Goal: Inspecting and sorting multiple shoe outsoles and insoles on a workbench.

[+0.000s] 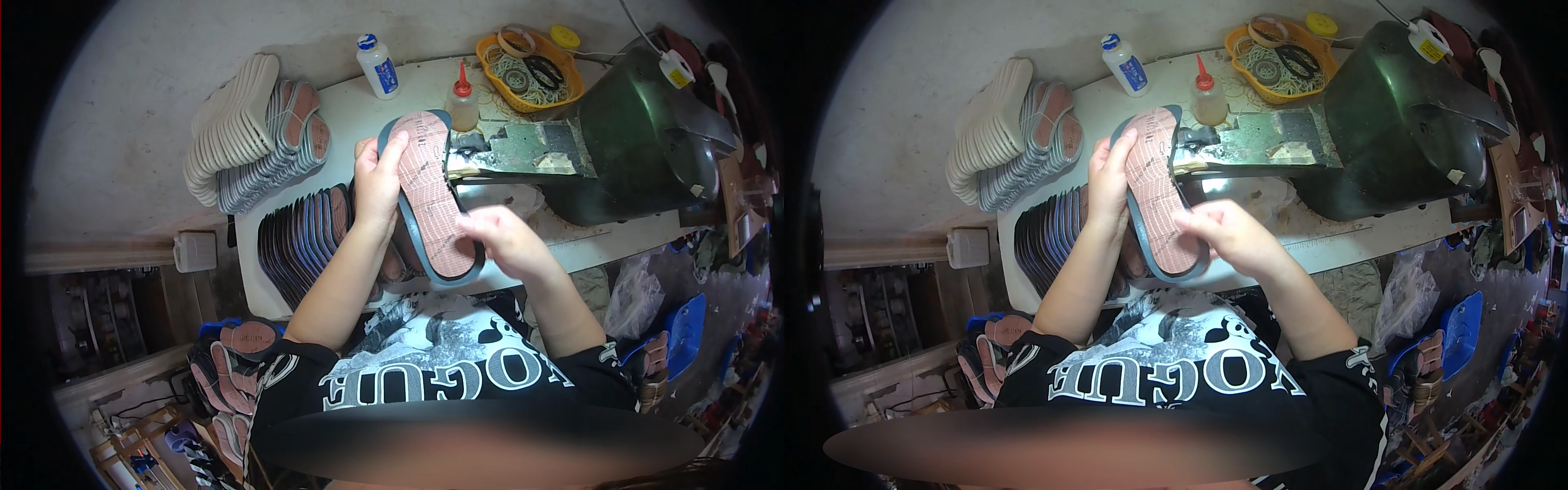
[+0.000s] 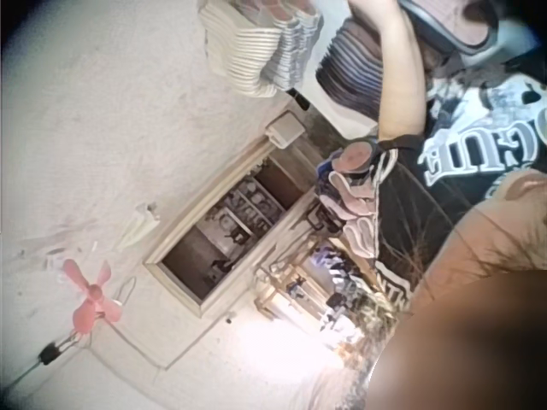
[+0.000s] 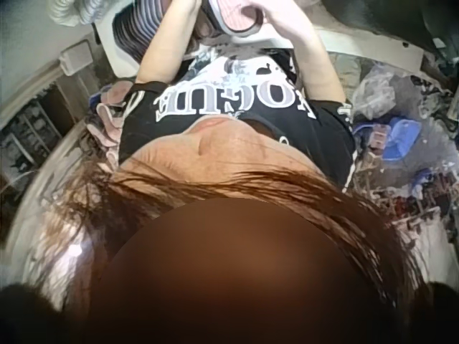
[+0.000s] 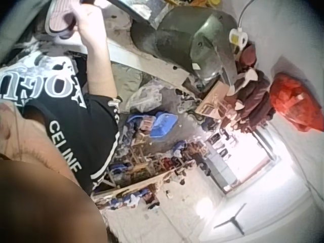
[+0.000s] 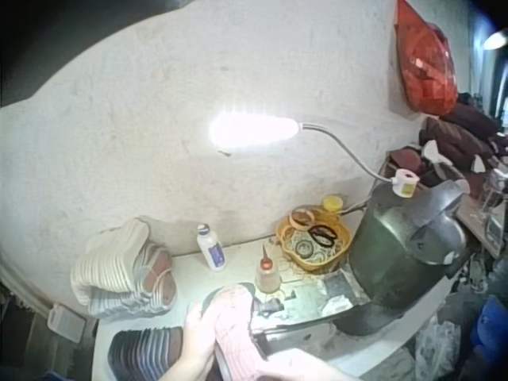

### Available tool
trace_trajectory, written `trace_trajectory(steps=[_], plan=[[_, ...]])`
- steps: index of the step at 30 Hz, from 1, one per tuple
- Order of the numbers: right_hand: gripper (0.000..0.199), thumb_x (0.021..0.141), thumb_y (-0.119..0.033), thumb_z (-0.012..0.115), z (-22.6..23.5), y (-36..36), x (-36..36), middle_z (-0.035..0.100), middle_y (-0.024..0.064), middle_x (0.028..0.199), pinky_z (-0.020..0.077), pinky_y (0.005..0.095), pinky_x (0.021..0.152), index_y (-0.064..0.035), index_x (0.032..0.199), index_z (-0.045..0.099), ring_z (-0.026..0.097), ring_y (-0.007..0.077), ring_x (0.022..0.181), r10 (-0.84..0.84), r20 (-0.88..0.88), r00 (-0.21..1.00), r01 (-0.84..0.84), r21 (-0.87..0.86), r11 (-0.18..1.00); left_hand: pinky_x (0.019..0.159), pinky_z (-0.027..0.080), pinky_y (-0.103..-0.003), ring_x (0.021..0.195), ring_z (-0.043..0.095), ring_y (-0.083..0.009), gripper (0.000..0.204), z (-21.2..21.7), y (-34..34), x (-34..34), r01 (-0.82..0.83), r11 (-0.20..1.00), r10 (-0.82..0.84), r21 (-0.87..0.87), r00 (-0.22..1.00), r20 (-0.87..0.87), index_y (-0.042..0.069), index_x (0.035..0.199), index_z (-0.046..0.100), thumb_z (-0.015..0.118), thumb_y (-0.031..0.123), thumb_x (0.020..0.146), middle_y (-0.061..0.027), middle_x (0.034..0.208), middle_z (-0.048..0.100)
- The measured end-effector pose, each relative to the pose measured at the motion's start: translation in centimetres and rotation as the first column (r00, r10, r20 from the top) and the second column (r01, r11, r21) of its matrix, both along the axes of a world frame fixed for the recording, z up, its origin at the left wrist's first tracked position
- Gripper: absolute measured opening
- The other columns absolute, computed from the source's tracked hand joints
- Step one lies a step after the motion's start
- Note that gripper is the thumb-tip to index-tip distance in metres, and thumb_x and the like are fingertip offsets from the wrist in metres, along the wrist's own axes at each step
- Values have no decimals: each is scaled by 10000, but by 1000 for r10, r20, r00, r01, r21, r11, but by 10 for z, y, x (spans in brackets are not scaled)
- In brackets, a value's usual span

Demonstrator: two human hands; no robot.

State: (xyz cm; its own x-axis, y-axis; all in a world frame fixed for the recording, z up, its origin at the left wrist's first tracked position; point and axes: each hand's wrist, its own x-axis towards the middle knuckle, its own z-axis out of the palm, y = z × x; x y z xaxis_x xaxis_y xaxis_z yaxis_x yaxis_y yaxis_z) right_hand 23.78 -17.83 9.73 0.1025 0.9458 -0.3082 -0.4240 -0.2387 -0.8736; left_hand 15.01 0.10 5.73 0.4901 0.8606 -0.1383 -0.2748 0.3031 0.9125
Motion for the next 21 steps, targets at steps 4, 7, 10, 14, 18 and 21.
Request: trace_trajectory(steps=[4, 7, 10, 14, 18, 21], plan=[[304, 917, -238, 573, 13, -23, -11, 680, 148, 790, 550, 268, 570, 60, 928, 636, 675, 187, 648, 61, -169, 984, -79, -104, 991, 696, 491, -246, 743, 620, -113, 203, 19, -6, 12, 27, 1000, -28, 11, 999, 41, -30, 937, 642, 582, 161, 903, -55, 861, 660], [324, 925, -238, 555, 6, -21, -25, 678, 165, 790, 557, 283, 585, 75, 978, 623, 682, 212, 671, -124, -239, 963, 115, -53, 992, 712, 495, -250, 772, 629, -118, 219, 22, 2, 20, 132, 991, -132, 12, 991, 8, -39, 964, 640, 571, 162, 909, -72, 894, 669], [346, 942, -232, 501, 5, -8, -36, 675, 201, 836, 568, 314, 629, 94, 985, 610, 690, 251, 712, -256, -284, 924, 264, -12, 965, 733, 493, -257, 793, 629, -136, 293, 20, 20, 28, 198, 980, -199, -13, 974, -105, -40, 985, 631, 609, 238, 893, -86, 910, 667], [352, 958, -207, 448, 1, 14, -39, 672, 224, 870, 574, 333, 660, 109, 989, 600, 692, 278, 737, -392, -315, 865, 413, 2, 911, 801, 475, -276, 865, 617, -173, 465, 33, 50, 33, 361, 927, -295, 103, 869, -397, -61, 1025, 623, 651, 372, 859, -118, 953, 659], [344, 961, -218, 464, 2, 32, -37, 670, 219, 853, 578, 328, 653, 99, 995, 593, 694, 271, 738, -434, -328, 839, 462, 6, 887, 1053, 315, -435, 1235, 443, -297, 616, 30, 82, 41, 290, 224, 376, 930, 855, -358, -8, 1132, 617, 701, 482, 770, -222, 1279, 522], [323, 960, -220, 481, 2, 42, -32, 669, 216, 849, 581, 320, 647, 86, 1001, 575, 695, 262, 739, -443, -344, 828, 471, -2, 882, 1131, 100, -513, 1377, 221, -350, 623, 81, 90, 41, 667, -212, -137, 715, 704, -697, 144, 1236, 600, 721, 475, 722, -156, 1451, 353]])
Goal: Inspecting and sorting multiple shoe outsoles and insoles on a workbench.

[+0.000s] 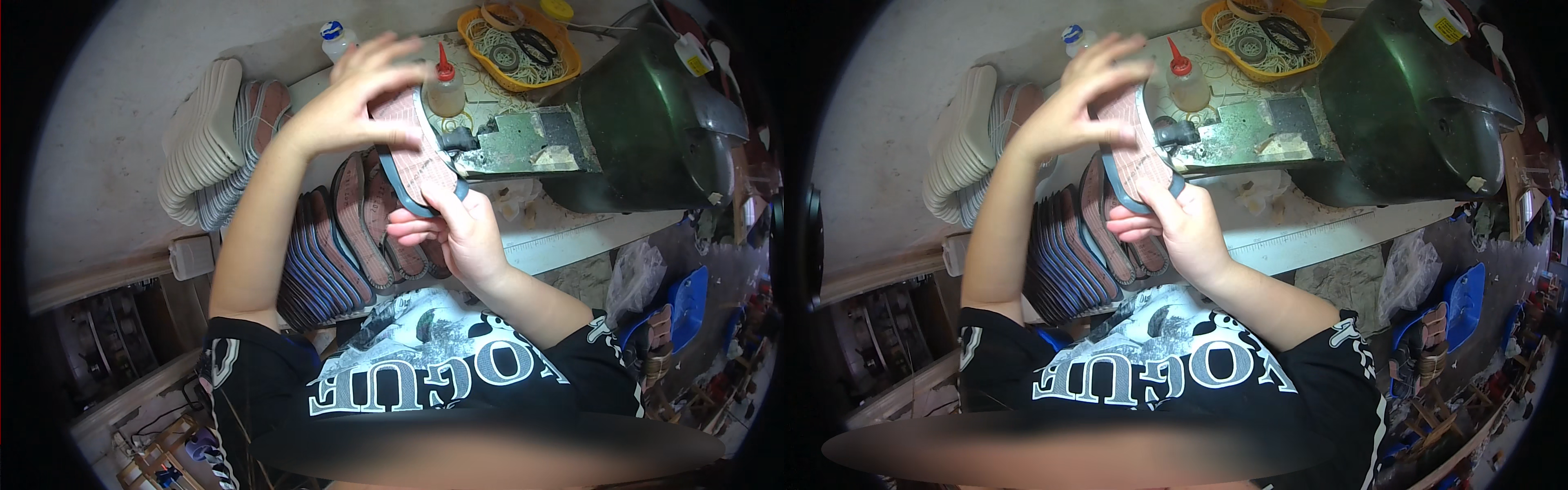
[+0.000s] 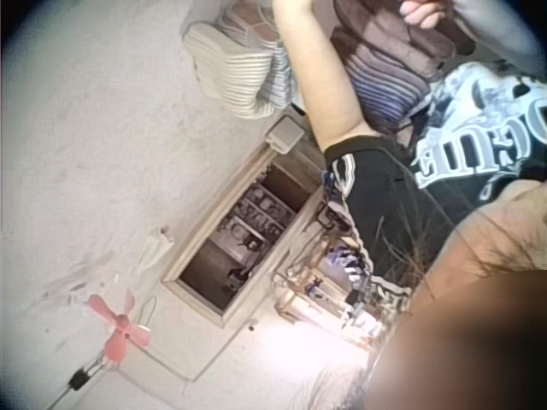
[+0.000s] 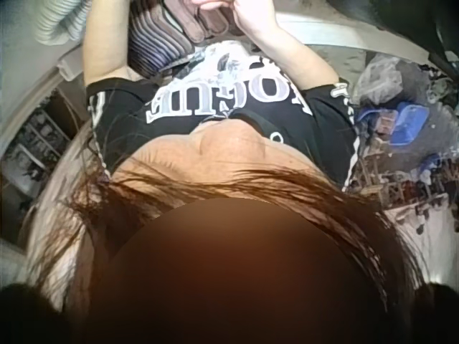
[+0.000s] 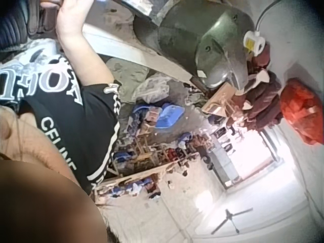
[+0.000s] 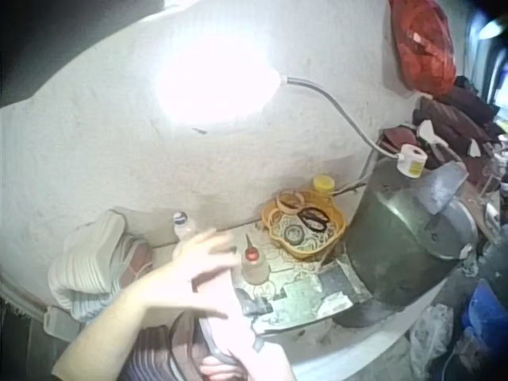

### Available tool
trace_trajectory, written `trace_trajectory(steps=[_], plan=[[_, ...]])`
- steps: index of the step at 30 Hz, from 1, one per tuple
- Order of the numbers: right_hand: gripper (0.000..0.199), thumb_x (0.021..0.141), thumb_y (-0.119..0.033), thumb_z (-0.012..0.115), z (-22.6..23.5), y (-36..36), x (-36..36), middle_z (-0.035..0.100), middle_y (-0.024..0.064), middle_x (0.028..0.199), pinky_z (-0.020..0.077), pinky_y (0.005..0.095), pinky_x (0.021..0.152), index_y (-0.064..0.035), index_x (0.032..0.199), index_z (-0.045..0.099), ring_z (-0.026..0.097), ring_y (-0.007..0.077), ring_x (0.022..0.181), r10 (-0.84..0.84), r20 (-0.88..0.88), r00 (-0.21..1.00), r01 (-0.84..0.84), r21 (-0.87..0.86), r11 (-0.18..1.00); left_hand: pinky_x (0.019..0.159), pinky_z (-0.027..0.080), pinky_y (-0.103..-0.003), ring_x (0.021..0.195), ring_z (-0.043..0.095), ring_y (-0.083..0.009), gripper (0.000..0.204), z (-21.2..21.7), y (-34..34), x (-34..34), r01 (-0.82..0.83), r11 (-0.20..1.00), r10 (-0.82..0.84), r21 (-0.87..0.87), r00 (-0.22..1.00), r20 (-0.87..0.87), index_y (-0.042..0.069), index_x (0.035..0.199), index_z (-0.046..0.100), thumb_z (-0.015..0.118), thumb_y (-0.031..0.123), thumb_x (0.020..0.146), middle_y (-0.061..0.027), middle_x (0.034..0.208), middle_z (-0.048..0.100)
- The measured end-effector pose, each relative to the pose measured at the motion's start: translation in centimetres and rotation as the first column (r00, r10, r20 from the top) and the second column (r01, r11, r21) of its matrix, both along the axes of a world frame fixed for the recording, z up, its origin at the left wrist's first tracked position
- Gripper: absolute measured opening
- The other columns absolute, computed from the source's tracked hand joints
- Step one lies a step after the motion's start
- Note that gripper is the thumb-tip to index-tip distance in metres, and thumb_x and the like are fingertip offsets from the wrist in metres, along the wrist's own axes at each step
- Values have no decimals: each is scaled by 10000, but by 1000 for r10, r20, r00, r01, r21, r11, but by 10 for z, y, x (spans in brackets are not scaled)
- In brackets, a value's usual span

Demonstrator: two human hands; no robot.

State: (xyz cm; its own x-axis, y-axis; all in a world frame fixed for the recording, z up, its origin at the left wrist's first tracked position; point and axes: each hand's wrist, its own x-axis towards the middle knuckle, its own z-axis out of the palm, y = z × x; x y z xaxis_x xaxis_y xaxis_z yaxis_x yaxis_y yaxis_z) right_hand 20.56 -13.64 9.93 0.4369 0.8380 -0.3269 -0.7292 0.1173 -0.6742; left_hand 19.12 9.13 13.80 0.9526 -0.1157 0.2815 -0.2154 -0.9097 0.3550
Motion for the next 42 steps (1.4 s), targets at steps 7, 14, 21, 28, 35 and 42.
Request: trace_trajectory(steps=[7, 14, 21, 28, 35, 42], plan=[[375, 971, -257, 487, 9, 6, 6, 668, 215, 893, 586, 306, 668, 92, 1100, 540, 697, 260, 776, 31, -33, 999, -31, -22, 999, 1100, 144, -499, 1094, 522, -246, 415, 23, 1, 14, 188, 982, -177, -19, 880, -441, 82, 919, 613, 687, 458, 759, -62, 922, 608], [399, 986, -279, 472, 17, 3, 20, 659, 208, 943, 581, 276, 689, 90, 1109, 558, 693, 236, 806, 85, -80, 993, -93, -97, 991, 600, 420, -391, 673, 573, -305, 398, 32, -13, -3, -11, 993, -53, -114, 840, -541, 47, 878, 594, 643, 436, 815, -148, 697, 580], [381, 982, -282, 466, 19, 3, 27, 653, 172, 1004, 590, 282, 687, 52, 1142, 557, 690, 240, 830, 114, -49, 992, -119, -108, 987, 580, 423, -376, 610, 546, -274, 374, 27, -34, -26, -185, 979, 115, -90, 856, -504, 27, 866, 580, 611, 399, 861, -140, 674, 568], [335, 959, -254, 517, 6, 3, 32, 669, 147, 946, 581, 243, 662, 57, 1056, 592, 683, 173, 776, 133, 32, 991, -129, -118, 985, 541, 444, -343, 572, 550, -189, 428, 15, -45, -30, -461, 851, 162, -252, 686, -709, -18, 843, 625, 609, 409, 864, -122, 653, 595], [285, 941, -201, 550, 4, 12, 35, 664, 144, 854, 567, 205, 563, 81, 951, 591, 670, 153, 668, 59, 32, 998, -55, -104, 993, 553, 423, -234, 609, 509, -73, 323, 1, -53, -35, -661, 621, 149, -421, 627, -765, 18, 865, 622, 592, 337, 909, -3, 706, 587], [225, 920, -183, 586, 0, 7, 41, 674, 106, 834, 542, 211, 598, 38, 923, 625, 662, 141, 676, 81, 116, 990, -74, -65, 995, 526, 470, -240, 580, 580, -117, 381, -4, -58, -35, -719, 505, 115, -478, 604, -788, -25, 891, 631, 555, 346, 928, -67, 741, 633]])
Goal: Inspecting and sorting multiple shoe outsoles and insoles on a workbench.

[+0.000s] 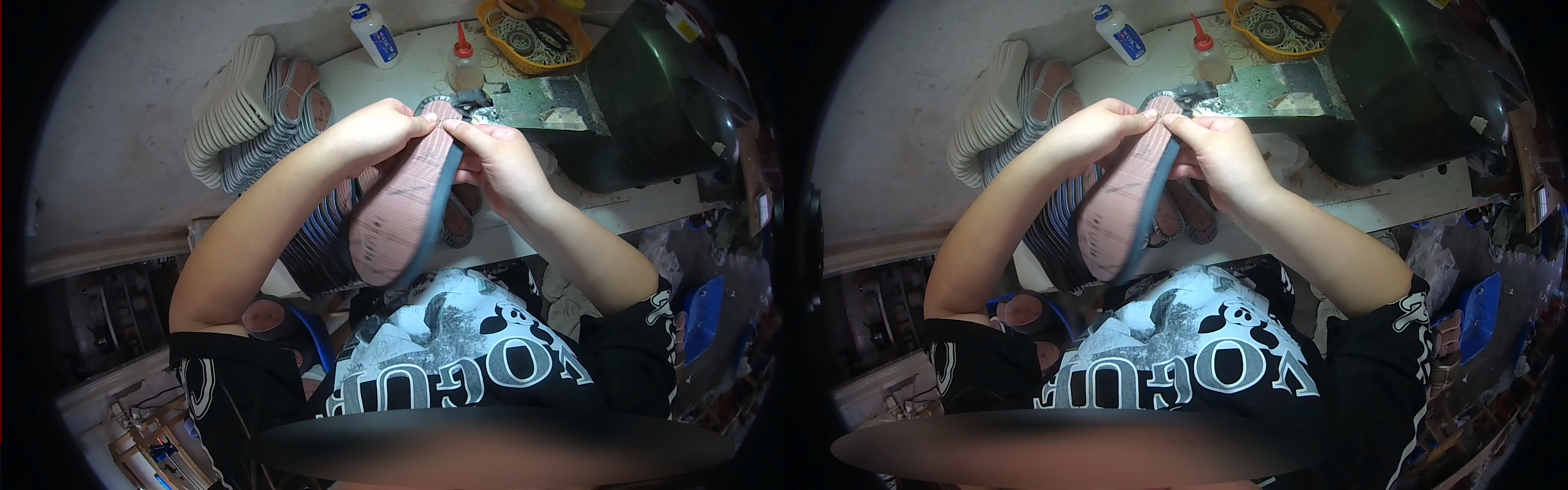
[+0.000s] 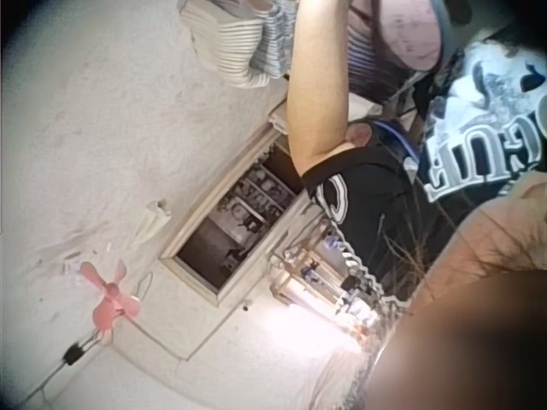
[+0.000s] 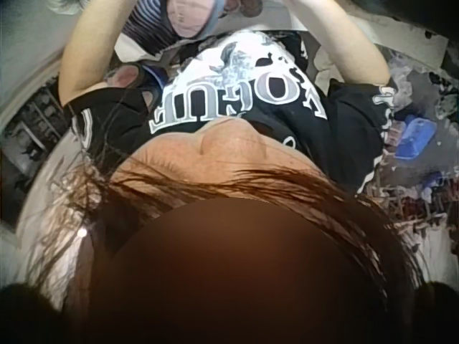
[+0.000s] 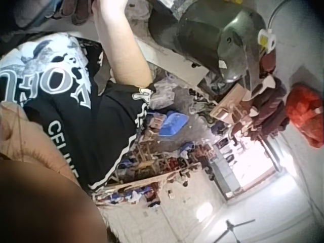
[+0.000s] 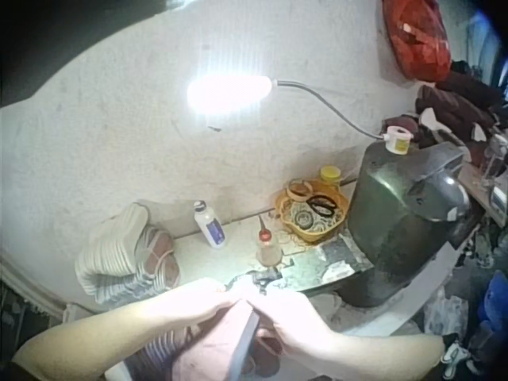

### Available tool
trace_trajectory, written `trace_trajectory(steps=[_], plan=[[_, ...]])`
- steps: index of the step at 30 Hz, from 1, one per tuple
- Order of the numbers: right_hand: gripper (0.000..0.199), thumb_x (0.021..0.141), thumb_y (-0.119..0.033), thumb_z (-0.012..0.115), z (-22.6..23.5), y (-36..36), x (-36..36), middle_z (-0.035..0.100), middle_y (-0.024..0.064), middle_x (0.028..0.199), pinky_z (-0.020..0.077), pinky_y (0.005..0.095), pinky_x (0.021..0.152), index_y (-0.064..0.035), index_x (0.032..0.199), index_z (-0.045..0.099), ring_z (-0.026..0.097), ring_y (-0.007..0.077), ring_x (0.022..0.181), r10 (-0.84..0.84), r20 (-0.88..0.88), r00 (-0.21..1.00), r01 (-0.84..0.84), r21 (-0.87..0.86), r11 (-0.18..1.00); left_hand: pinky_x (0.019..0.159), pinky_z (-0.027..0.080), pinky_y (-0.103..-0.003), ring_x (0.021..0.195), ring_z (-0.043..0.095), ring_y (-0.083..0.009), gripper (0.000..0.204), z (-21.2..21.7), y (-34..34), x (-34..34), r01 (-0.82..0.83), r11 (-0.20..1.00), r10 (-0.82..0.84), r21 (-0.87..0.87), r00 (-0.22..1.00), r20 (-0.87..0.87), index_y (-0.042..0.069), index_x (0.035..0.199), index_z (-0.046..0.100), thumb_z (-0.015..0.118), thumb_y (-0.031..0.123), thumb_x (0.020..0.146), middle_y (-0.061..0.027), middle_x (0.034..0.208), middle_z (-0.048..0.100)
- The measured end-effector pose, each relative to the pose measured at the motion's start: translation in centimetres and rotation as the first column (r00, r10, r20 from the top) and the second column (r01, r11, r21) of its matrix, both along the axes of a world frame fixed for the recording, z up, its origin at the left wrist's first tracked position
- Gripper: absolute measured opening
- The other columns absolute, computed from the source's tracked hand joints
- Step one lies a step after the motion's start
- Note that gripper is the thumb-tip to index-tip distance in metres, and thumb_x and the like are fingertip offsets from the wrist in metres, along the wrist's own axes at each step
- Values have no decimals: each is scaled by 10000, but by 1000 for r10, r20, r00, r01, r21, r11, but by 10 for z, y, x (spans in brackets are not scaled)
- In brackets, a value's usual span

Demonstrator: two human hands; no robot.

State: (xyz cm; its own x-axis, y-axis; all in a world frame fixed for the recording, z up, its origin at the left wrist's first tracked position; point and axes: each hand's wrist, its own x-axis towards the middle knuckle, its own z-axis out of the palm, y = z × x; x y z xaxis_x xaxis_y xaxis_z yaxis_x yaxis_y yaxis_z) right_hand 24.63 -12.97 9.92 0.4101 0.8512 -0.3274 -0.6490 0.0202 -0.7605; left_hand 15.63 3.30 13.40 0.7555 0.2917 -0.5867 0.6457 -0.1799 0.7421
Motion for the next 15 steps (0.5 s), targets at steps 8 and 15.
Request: trace_trajectory(steps=[8, 15], plan=[[275, 851, -173, 670, 10, -57, 0, 675, 110, 948, 524, 276, 749, 46, 1014, 636, 651, 136, 798, 278, -4, 961, -277, -70, 958, 350, 435, -238, 343, 539, -150, 507, 17, -5, -3, -102, 956, 78, -274, 992, -98, -5, 660, 587, 531, 419, 932, -136, 514, 608], [270, 859, -163, 673, -1, -73, -30, 680, 78, 946, 504, 264, 780, 42, 1033, 649, 633, 118, 854, 185, 109, 977, -175, -95, 980, 349, 252, -206, 327, 360, -72, 572, 6, 16, 5, 20, 999, -21, -35, 999, -29, 43, 620, 566, 599, 569, 843, 16, 408, 410]])
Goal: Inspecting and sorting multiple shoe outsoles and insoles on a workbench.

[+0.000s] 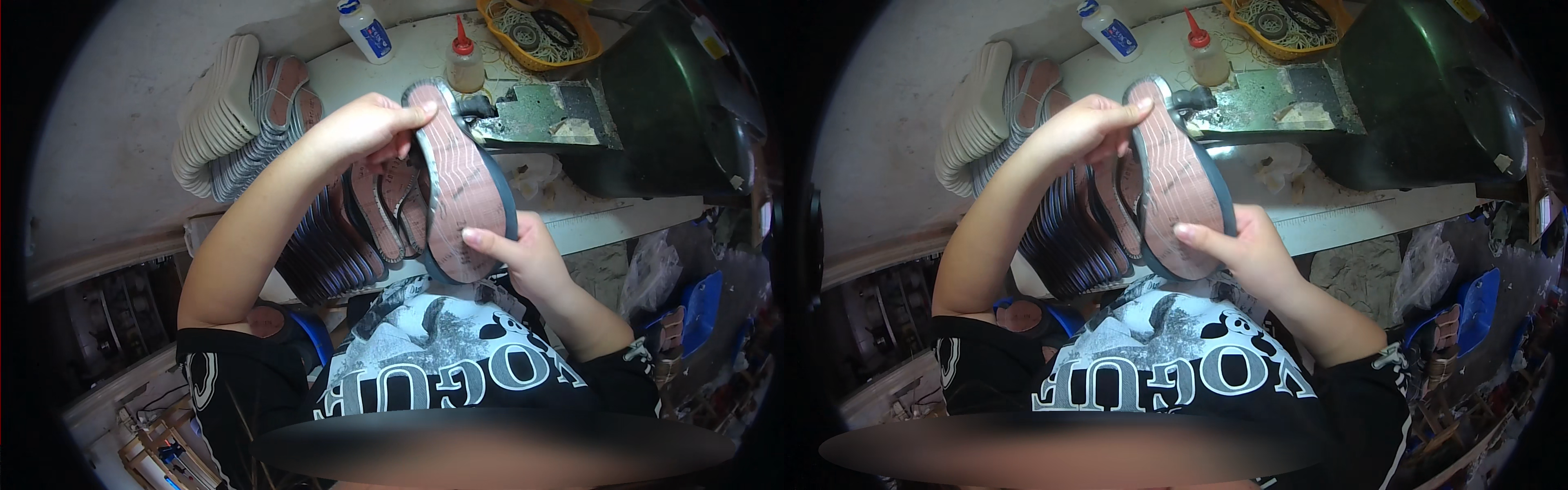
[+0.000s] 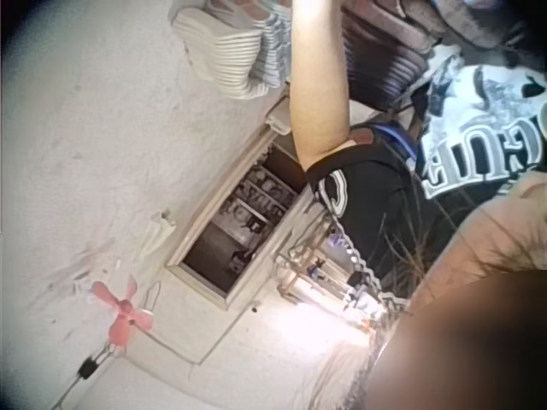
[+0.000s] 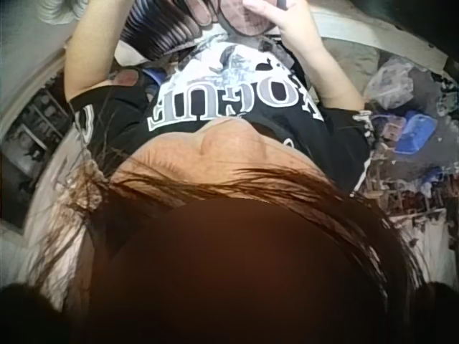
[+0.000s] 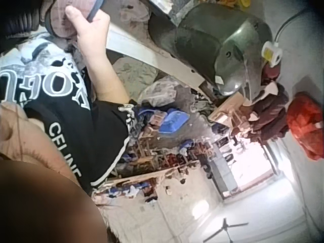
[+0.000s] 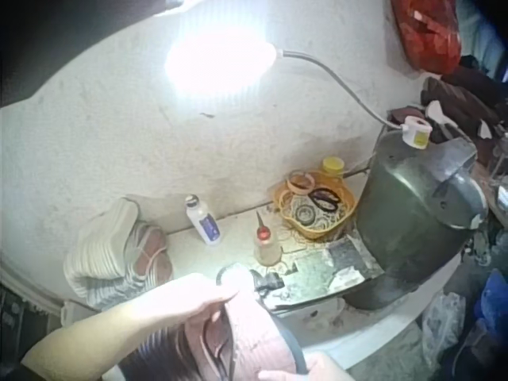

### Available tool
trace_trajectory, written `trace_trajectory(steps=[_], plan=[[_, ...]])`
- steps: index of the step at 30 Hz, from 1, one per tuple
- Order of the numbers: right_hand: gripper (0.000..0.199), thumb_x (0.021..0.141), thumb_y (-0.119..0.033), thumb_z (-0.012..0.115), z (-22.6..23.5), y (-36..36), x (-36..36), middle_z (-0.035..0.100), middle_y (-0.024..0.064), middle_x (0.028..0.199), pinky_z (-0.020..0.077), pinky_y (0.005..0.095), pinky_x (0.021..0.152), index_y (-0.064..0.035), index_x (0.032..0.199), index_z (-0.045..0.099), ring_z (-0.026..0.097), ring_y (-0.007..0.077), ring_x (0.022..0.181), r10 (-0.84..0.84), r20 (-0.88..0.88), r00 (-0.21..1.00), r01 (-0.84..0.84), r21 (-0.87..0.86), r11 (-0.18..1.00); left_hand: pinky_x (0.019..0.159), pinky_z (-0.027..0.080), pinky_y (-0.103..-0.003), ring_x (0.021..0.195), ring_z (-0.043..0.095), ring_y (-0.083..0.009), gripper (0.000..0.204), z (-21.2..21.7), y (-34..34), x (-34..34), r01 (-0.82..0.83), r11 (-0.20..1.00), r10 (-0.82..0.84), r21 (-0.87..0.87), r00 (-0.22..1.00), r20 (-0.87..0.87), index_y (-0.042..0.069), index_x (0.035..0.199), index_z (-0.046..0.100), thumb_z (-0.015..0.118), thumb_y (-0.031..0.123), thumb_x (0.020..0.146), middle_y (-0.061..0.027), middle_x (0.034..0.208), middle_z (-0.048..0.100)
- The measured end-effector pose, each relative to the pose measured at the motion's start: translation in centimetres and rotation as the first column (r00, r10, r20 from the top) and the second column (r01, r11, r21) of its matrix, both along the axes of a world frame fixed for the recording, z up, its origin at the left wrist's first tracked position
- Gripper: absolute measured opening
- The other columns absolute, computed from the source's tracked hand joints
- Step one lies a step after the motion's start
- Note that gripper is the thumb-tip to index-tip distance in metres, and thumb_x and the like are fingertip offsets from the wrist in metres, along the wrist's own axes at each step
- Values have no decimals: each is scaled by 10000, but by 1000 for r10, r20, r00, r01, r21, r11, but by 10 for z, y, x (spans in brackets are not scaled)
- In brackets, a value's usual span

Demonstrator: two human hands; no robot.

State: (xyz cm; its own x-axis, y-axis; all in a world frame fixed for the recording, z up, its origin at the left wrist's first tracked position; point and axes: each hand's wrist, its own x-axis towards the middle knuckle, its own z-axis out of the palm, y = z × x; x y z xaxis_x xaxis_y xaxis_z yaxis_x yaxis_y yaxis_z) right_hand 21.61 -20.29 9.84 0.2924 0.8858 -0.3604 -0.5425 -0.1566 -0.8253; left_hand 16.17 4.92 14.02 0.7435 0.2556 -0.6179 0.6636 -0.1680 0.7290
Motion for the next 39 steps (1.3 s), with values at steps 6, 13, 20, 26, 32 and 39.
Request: trace_trajectory(steps=[6, 13, 20, 26, 32, 39], plan=[[239, 870, -155, 658, -9, 46, 4, 680, 85, 921, 513, 256, 750, 45, 1002, 652, 637, 114, 820, -106, -93, 990, 116, 100, 988, 618, 420, -220, 738, 563, -110, 595, -20, 7, 2, -392, 911, 350, 130, 899, 262, -14, 1039, 562, 637, 535, 822, -67, 892, 591], [278, 894, -180, 633, -2, 68, -2, 667, 94, 962, 526, 267, 739, 41, 1061, 612, 641, 120, 815, -230, -244, 942, 266, 128, 955, 896, 471, -310, 980, 607, -185, 606, -15, -16, -17, -175, 905, 288, -388, 923, 255, -67, 1215, 470, 757, 201, 753, -141, 1099, 597], [255, 908, -195, 612, 1, 49, -24, 675, 127, 887, 552, 229, 647, 40, 1006, 619, 684, 160, 758, -114, -221, 969, 116, 0, 993, 911, 460, -317, 969, 613, -197, 634, -14, -13, -12, -234, 884, 327, -403, 928, 177, -75, 1206, 494, 780, 230, 730, -163, 1100, 604], [252, 911, -195, 599, 5, 60, -19, 678, 138, 860, 548, 242, 660, 43, 990, 625, 687, 172, 739, -177, -264, 948, 192, 34, 981, 1052, 334, -347, 1236, 448, -253, 844, -30, 35, 10, 62, 834, -350, 548, 827, 439, -35, 1314, 447, 828, 311, 645, -200, 1291, 503], [255, 926, -210, 584, 9, 67, -13, 680, 127, 885, 556, 251, 657, 18, 1036, 614, 692, 182, 743, -267, -305, 914, 294, 45, 955, 964, 388, -295, 1102, 504, -176, 607, 1, 41, 34, 496, 861, -508, 111, 828, 237, 30, 1209, 543, 779, 289, 714, -91, 1166, 563], [321, 940, -246, 567, 9, 70, -6, 678, 151, 938, 570, 251, 663, 53, 1052, 600, 697, 213, 780, -312, -345, 885, 335, 7, 942, 821, 451, -289, 938, 558, -175, 586, 7, 32, 13, 357, 859, -445, 368, 875, 190, 2, 1111, 558, 756, 413, 743, -109, 989, 598]])
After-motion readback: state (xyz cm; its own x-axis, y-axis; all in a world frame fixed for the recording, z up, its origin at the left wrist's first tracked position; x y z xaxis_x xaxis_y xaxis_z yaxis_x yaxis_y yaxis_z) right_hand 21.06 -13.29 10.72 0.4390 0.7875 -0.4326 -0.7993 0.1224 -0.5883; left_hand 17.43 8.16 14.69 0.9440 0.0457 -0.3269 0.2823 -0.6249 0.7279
